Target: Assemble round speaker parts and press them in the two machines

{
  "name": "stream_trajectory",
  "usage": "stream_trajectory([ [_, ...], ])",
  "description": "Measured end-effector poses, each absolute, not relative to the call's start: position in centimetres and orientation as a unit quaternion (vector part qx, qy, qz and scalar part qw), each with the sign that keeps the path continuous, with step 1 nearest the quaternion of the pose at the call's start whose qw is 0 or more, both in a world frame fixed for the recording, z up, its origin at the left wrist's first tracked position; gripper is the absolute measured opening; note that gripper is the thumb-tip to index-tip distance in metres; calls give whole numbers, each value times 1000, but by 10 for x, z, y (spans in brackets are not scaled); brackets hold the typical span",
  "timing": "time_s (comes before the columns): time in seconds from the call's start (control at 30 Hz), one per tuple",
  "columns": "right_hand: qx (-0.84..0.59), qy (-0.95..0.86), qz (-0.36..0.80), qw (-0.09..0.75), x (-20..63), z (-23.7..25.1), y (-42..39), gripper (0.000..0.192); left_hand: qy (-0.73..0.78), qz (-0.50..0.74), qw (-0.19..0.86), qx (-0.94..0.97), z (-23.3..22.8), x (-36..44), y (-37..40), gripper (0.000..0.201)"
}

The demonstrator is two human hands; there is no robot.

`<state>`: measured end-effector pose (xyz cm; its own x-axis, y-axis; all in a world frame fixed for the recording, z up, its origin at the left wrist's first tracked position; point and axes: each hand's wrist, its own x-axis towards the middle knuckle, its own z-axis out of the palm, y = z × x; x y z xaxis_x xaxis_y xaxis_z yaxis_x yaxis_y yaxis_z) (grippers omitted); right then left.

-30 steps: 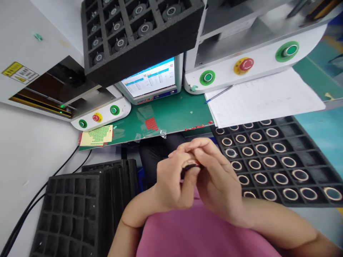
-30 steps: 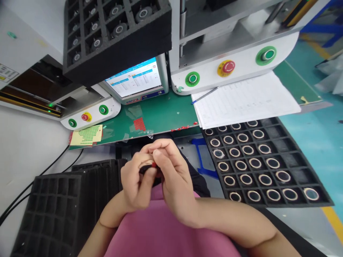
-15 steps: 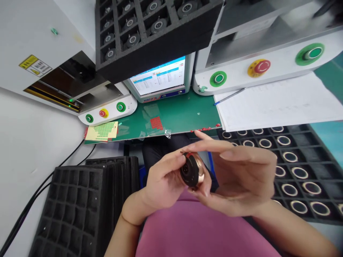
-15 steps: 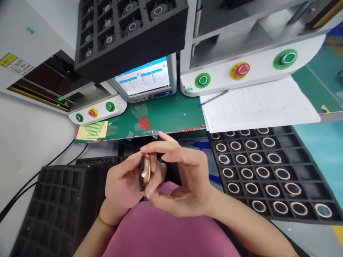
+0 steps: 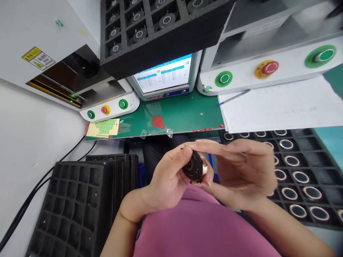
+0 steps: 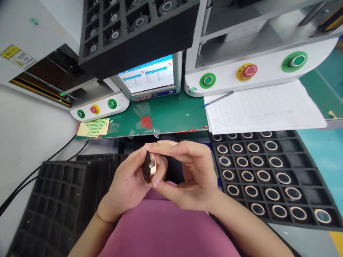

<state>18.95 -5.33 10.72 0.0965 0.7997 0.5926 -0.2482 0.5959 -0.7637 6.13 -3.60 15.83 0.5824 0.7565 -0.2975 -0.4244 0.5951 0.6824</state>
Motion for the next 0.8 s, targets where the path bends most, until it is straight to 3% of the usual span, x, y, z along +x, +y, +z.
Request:
stream_trajectory([
  [0.4, -222, -533, 375, 725, 186, 106, -57, 60, 277, 336, 858, 272, 160, 61, -35, 35],
  [0.63, -334, -533, 333, 703, 195, 68, -58, 51, 320, 335, 845, 267, 137, 70, -33, 45],
  [0.73, -496, -543, 259, 626, 223, 22, -77, 37, 428, 344, 771, 321, 106, 67, -14, 49],
  [0.8, -617, -574, 179, 508, 242, -3, -103, 16, 502, 354, 701, 363, 79, 63, 7, 47],
])
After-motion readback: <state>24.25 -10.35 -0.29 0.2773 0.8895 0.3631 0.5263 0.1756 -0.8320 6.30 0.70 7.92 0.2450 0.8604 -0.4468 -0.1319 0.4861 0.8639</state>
